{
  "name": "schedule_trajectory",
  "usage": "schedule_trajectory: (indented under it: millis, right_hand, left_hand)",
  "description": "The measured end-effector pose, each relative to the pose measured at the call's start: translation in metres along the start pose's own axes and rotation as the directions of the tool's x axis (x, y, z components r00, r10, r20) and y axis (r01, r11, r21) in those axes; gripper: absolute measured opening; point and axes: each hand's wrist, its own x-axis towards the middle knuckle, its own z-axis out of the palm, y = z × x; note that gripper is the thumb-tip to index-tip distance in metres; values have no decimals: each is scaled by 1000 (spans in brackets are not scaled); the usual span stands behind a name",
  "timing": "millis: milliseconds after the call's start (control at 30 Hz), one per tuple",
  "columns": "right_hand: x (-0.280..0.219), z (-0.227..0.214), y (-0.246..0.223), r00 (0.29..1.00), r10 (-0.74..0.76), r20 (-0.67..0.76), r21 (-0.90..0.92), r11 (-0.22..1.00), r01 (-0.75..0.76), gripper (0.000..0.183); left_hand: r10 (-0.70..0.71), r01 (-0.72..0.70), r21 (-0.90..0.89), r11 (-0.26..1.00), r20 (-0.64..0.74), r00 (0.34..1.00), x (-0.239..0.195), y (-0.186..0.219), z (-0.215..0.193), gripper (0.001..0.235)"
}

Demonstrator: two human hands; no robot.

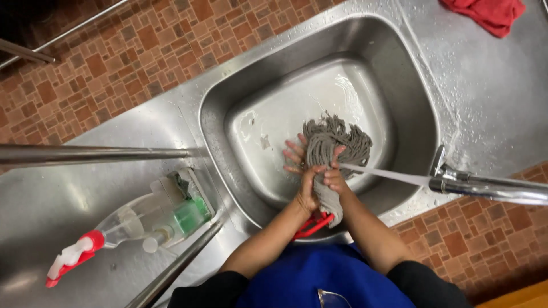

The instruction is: The person rinses a grey mop head under running water in a stainless steel sink. They repeatedly squeeze and wring the mop head by hand to remove excess water and soap suds.

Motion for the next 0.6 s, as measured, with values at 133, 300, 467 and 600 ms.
schedule_trajectory:
  millis: [133, 300, 467, 600]
  right_hand:
    - [0, -28, 2, 970, -152, 192, 348, 934, 78, 99]
    - [7, 74, -28, 608, -405, -683, -720, 511, -469, 51]
    - [14, 71, -25, 540, -438, -719, -622, 57, -781, 71]
    - [42, 76, -20, 605, -439, -664, -595, -180, -784, 77]
  left_hand:
    - [-12, 15, -45, 999, 73, 997, 5, 8, -10, 16]
    - [-147, 145, 410, 900, -27, 989, 18, 24, 16, 23]
    - [86, 174, 679, 713, -331, 940, 50, 19, -7, 24]
    - [254, 134, 681, 720, -437, 863, 61, 28, -7, 11]
